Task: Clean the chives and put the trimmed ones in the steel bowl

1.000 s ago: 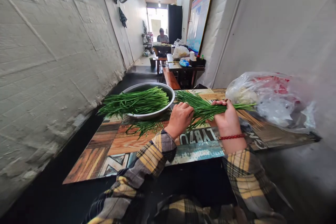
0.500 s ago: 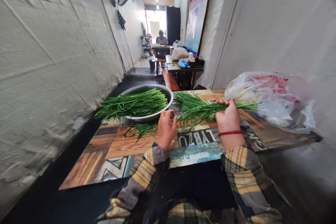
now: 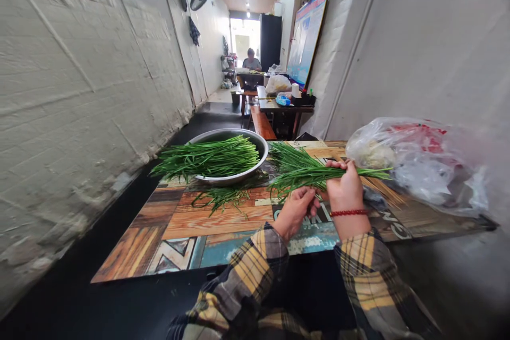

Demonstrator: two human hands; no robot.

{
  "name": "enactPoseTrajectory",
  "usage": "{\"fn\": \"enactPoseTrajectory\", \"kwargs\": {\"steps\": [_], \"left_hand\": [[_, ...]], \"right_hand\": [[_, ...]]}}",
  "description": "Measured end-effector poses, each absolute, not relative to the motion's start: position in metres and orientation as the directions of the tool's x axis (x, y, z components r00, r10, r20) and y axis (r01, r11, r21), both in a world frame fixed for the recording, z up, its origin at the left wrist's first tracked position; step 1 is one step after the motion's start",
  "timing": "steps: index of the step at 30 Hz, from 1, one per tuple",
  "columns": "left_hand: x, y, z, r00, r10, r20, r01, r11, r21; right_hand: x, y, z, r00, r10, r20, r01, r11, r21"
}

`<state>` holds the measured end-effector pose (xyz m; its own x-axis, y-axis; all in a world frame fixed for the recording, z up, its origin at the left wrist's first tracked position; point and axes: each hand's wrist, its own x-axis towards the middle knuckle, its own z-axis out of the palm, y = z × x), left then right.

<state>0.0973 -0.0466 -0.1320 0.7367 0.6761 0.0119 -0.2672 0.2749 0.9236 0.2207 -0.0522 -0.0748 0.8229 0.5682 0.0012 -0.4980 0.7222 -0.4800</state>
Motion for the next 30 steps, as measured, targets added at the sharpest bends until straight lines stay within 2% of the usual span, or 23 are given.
{"fn": "enactPoseTrajectory", "kwargs": {"steps": [8, 12, 17, 23, 30], "left_hand": [[0.086, -0.042, -0.165, 0.555, 0.822, -0.128, -0.287, 0.334, 0.898], [0.066, -0.034, -0.172, 0.523, 0.846, -0.106, -0.296, 0.296, 0.908], [0.040, -0.023, -0.167, 0.388, 0.921, -0.025, -0.294, 0.150, 0.944], [0.046, -0.020, -0.152, 0.504, 0.862, 0.049, -0.256, 0.095, 0.962], [0.063, -0.021, -0.147, 0.517, 0.855, 0.052, -0.289, 0.117, 0.950]], "right_hand": [[0.234, -0.060, -0.062, 0.836, 0.549, -0.004, -0.485, 0.736, -0.472], [0.240, -0.064, -0.054, 0.838, 0.545, 0.015, -0.476, 0.745, -0.468], [0.242, -0.066, -0.056, 0.820, 0.571, -0.044, -0.533, 0.732, -0.425], [0.233, -0.063, -0.060, 0.804, 0.592, -0.055, -0.555, 0.713, -0.428], [0.227, -0.063, -0.064, 0.802, 0.596, -0.042, -0.536, 0.685, -0.493]]}}
